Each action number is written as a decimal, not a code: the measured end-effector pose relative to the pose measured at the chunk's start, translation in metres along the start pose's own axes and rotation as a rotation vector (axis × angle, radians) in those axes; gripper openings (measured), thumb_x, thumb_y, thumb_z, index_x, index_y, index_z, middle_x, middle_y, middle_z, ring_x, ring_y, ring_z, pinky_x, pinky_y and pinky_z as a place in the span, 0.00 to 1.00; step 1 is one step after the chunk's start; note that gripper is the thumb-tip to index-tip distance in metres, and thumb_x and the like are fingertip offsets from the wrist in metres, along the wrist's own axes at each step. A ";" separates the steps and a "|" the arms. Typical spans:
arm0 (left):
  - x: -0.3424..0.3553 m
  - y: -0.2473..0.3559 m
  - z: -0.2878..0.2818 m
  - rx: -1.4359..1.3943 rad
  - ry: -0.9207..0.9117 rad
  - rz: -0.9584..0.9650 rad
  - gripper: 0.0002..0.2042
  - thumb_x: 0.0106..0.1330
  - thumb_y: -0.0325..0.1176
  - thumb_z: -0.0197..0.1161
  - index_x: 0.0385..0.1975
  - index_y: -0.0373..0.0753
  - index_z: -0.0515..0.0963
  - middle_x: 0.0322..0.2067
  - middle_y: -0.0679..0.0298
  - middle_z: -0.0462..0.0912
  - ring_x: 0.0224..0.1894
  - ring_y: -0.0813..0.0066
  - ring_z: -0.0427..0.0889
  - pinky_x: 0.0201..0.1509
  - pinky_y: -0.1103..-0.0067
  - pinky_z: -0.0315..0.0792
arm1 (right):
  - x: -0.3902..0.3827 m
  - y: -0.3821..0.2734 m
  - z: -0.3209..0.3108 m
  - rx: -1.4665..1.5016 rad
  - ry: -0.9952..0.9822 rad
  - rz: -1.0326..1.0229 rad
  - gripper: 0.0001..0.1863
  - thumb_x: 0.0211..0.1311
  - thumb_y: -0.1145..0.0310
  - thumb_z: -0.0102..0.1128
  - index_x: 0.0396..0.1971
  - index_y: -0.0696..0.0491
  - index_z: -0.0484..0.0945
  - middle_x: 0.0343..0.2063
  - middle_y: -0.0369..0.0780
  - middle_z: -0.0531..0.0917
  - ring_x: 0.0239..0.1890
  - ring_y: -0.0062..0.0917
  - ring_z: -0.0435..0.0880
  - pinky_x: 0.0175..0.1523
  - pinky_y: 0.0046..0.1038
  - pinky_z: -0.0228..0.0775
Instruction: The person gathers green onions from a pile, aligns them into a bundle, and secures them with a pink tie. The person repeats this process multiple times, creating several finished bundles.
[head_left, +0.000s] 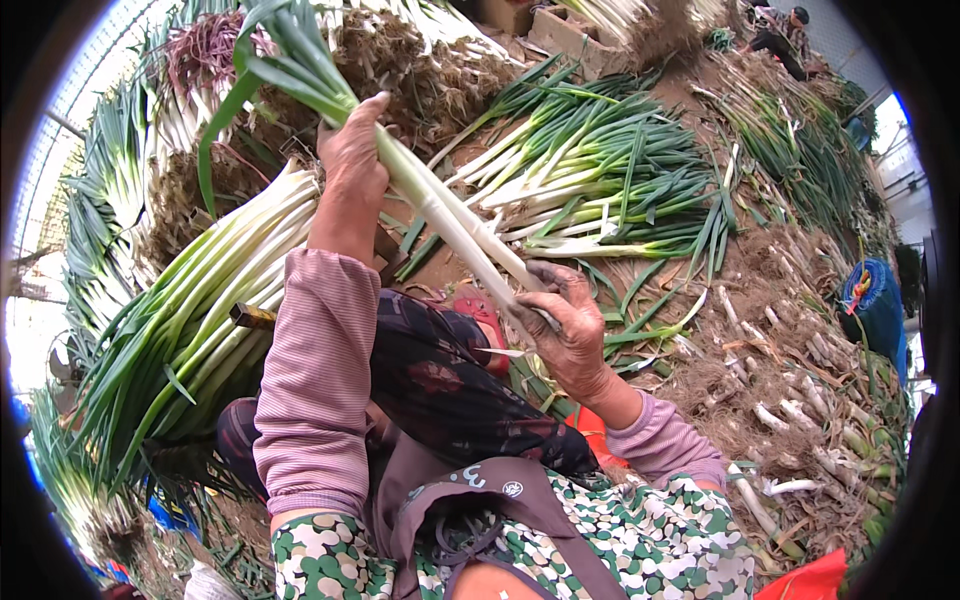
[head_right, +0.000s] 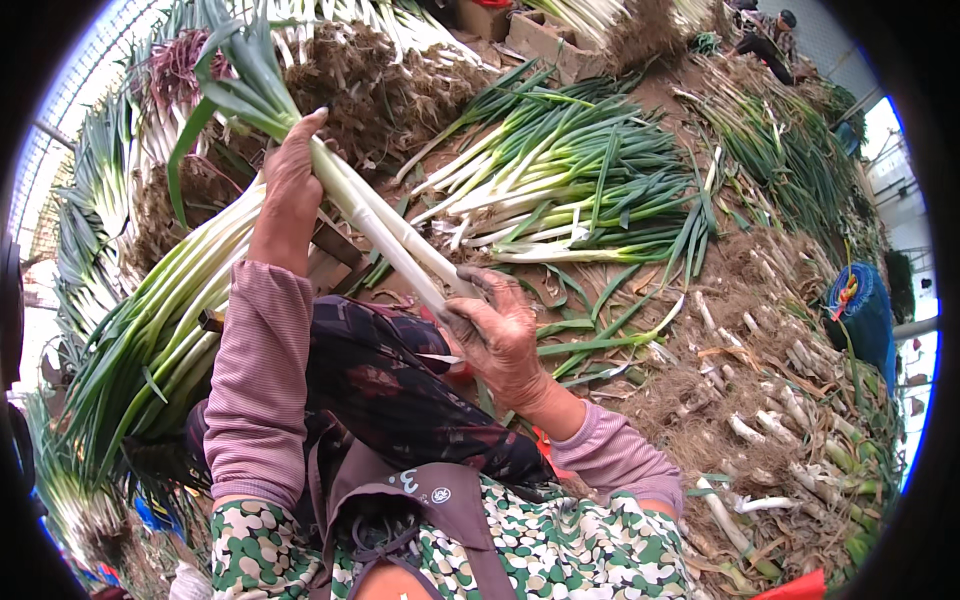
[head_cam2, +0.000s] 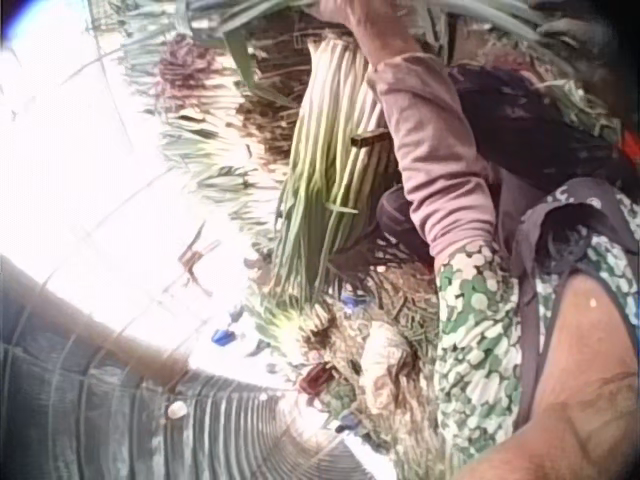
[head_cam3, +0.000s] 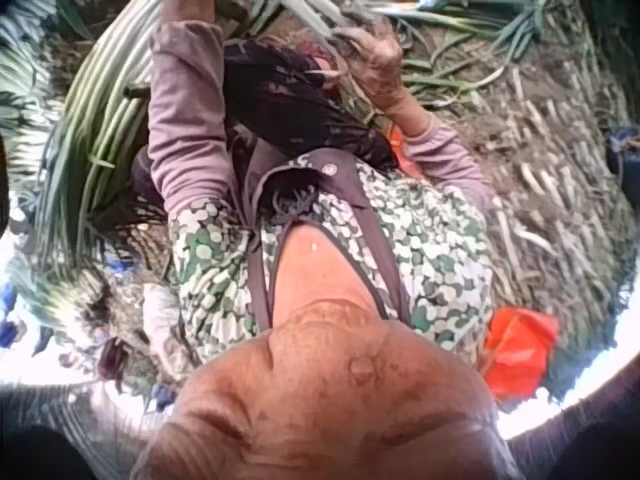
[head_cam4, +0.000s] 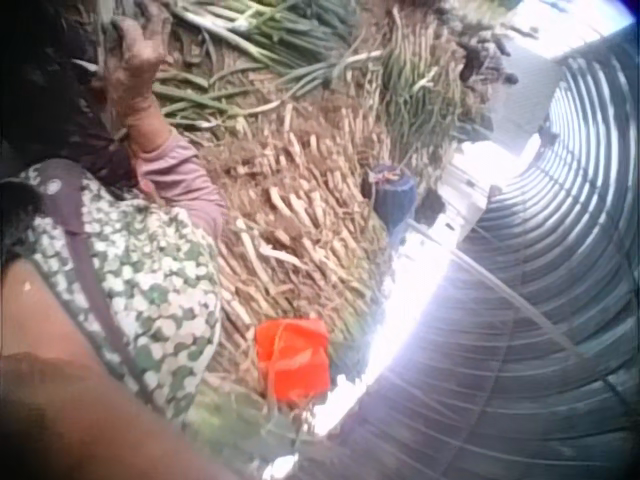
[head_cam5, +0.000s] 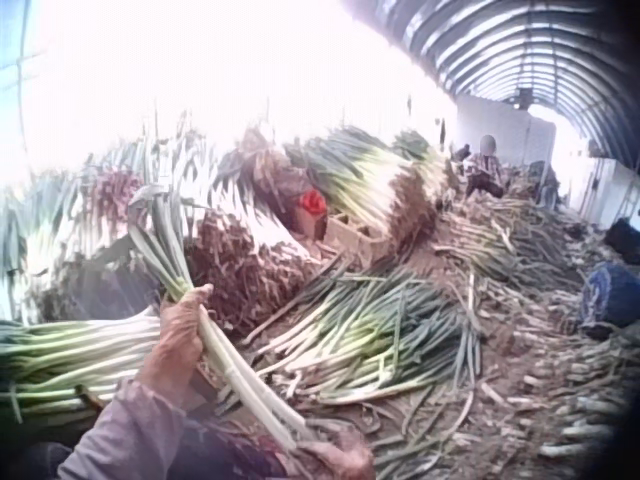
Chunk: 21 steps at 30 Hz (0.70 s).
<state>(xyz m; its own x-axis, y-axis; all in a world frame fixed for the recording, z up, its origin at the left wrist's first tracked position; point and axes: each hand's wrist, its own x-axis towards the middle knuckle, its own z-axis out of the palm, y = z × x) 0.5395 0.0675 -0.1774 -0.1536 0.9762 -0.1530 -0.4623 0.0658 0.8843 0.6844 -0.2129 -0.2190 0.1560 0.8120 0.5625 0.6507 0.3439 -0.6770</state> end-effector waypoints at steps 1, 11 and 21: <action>-0.001 0.002 -0.005 0.000 0.052 0.046 0.20 0.52 0.27 0.74 0.40 0.35 0.69 0.26 0.61 0.76 0.19 0.69 0.76 0.19 0.71 0.76 | 0.001 0.003 -0.004 -0.017 -0.021 0.002 0.11 0.50 0.76 0.70 0.36 0.56 0.82 0.43 0.45 0.80 0.44 0.36 0.79 0.50 0.34 0.71; -0.001 -0.008 -0.032 0.002 0.217 0.210 0.26 0.50 0.32 0.77 0.45 0.42 0.68 0.30 0.61 0.74 0.20 0.64 0.76 0.20 0.66 0.76 | 0.040 -0.008 0.040 -0.011 0.054 0.005 0.14 0.49 0.73 0.68 0.38 0.57 0.79 0.36 0.45 0.78 0.40 0.41 0.77 0.45 0.37 0.70; -0.037 0.007 -0.053 -0.195 -0.067 -0.128 0.23 0.54 0.40 0.75 0.44 0.41 0.71 0.35 0.64 0.71 0.38 0.64 0.76 0.40 0.60 0.80 | 0.041 0.034 0.047 0.071 0.153 -0.042 0.07 0.58 0.77 0.63 0.36 0.58 0.77 0.28 0.43 0.79 0.30 0.32 0.80 0.37 0.29 0.73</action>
<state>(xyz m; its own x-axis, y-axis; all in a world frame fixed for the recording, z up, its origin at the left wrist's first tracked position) 0.4951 0.0211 -0.1890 -0.0276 0.9746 -0.2224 -0.6353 0.1547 0.7566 0.6781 -0.1459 -0.2415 0.2444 0.7169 0.6530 0.6060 0.4127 -0.6800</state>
